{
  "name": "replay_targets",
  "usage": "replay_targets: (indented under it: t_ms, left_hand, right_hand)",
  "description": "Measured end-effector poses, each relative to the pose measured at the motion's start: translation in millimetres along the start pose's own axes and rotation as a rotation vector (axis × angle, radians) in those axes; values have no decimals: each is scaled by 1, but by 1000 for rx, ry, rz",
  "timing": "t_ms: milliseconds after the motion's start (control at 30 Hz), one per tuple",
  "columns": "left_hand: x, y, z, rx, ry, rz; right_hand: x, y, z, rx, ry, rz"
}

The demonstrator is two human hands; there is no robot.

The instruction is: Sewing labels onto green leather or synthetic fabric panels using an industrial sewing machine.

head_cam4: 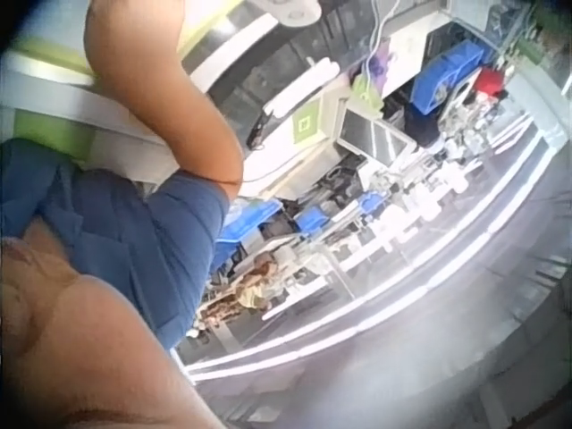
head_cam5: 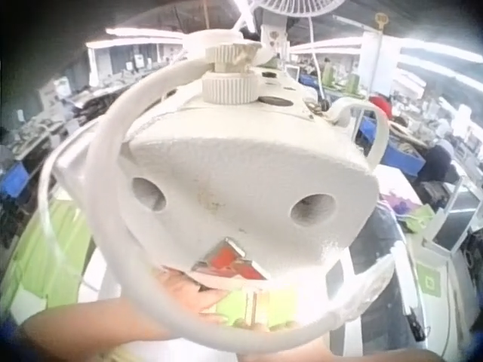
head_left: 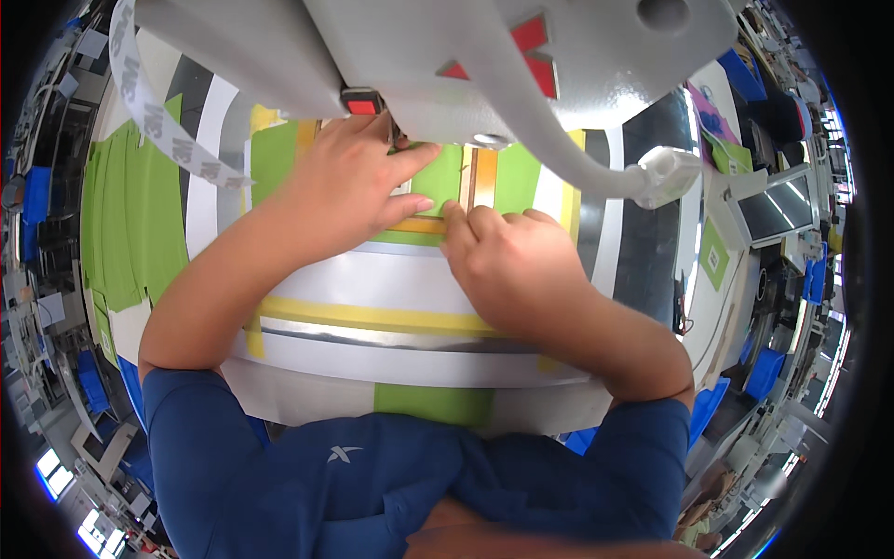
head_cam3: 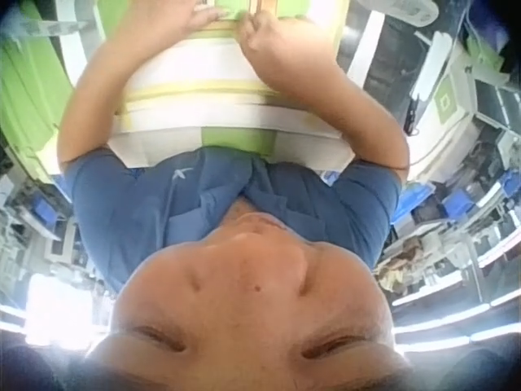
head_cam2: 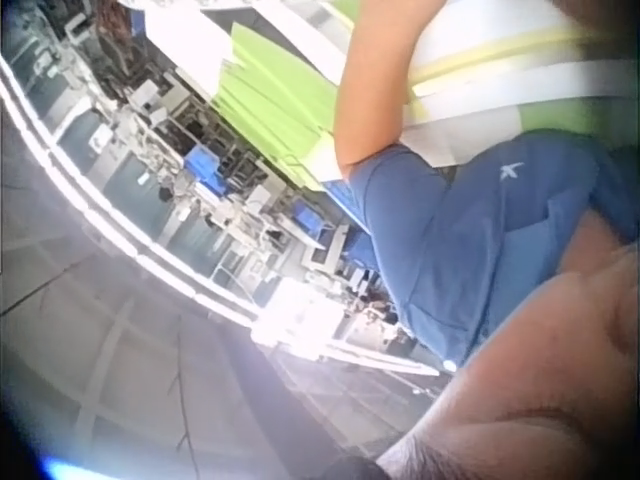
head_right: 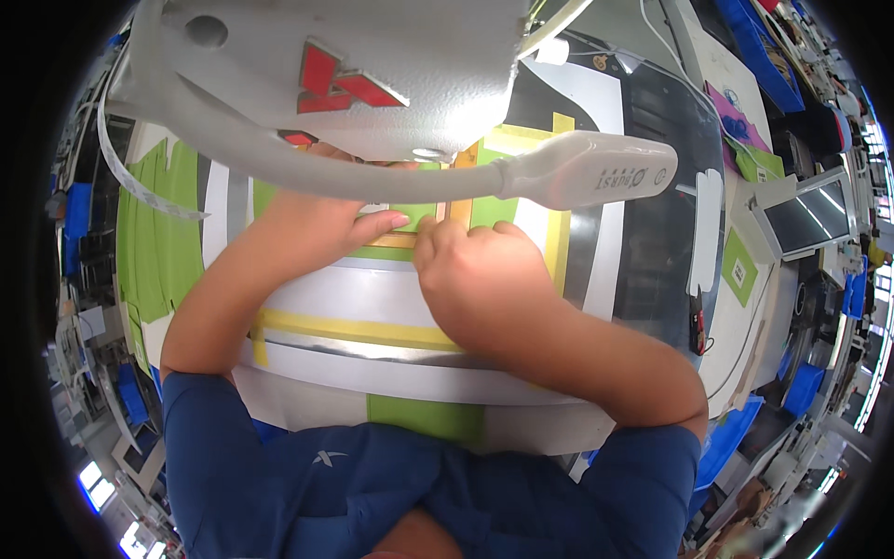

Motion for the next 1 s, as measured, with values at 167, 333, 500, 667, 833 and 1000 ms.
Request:
replay_targets:
  t_ms: [167,333,500,667,833,1000]
  left_hand:
    - [3,-6,1,41,9,-40]
    - [0,-4,1,3,-35,-33]
    - [3,-8,2,8,-57,-37]
    - [0,-7,3,21,-56,-51]
    - [0,-2,5,10,-54,0]
    - [19,-28,-5,249,113,-8]
  right_hand:
    - [5,18,-11,-34,14,113]
    - [8,19,-13,-49,-20,179]
    - [13,13,-13,7,22,109]
    - [25,15,-13,33,224,-27]
    - [13,23,-10,16,133,98]
    - [21,26,-14,-22,240,-2]
Point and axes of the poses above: each hand's wrist, its own z-axis towards the middle knuckle, its own y-axis out of the back of the hand, x = y × z, the point moved 10 cm from there along z, towards the middle knuckle, and after that the axes turned 12 degrees about -y, right-handed, at the moved point
